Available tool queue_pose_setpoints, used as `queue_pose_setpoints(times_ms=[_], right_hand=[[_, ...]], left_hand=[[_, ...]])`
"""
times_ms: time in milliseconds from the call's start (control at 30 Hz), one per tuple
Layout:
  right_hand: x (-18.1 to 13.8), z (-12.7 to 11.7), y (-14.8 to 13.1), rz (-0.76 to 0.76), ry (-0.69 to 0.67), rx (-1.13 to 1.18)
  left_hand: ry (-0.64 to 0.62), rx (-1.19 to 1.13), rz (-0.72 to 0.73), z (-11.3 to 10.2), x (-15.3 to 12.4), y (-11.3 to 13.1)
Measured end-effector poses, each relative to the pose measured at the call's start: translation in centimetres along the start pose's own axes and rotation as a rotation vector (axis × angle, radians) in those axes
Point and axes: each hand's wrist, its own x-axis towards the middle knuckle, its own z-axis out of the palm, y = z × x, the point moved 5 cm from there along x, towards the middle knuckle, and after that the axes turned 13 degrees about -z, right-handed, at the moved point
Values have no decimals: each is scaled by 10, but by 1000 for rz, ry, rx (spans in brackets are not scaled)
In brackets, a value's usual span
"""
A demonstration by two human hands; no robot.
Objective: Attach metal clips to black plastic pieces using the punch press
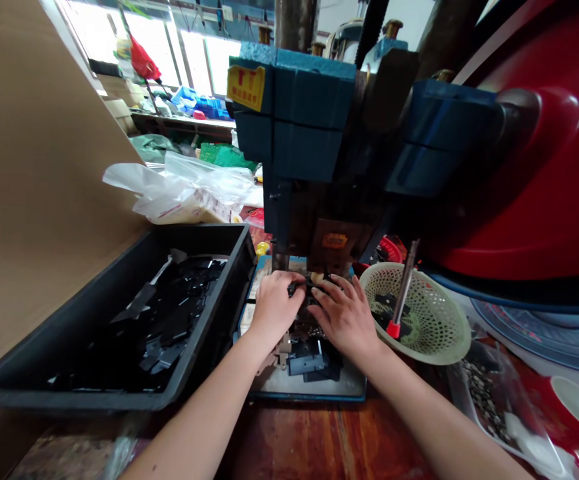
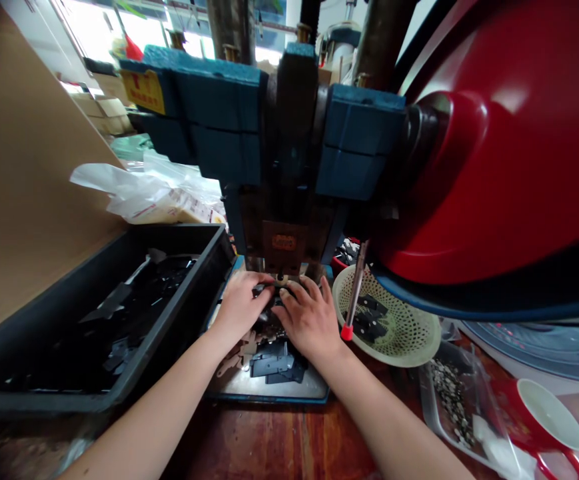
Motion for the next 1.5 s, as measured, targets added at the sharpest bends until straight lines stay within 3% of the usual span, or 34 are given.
queue_pose_setpoints(times_ms=[200, 533, 700, 800, 967, 1033, 1200, 1367, 1500], right_hand=[[-7, 0, 8, 39, 39, 94], [-2, -5, 1, 0, -12, -5], [6, -4, 7, 47, 8, 107], [-8, -6, 15, 120, 121, 253], [-79, -6, 25, 664, 481, 814], [-99, -7, 19, 767, 614, 1045], [-104, -13, 12, 749, 727, 1225], [-101, -9, 21, 758, 713, 1103], [-96, 2, 17, 810, 707, 1235]], left_hand=[[19, -9, 16, -1, -2, 1], [17, -7, 35, 2, -1, 0], [-2, -15, 69, 3, 1, 4], [28, -26, 61, -5, -2, 7], [106, -54, 38, -29, -17, 4], [115, -68, 23, -37, -25, 0], [67, -115, 3, -45, -41, -11], [22, -118, -7, -50, -61, -22], [-20, -74, -8, -54, -78, -32]])
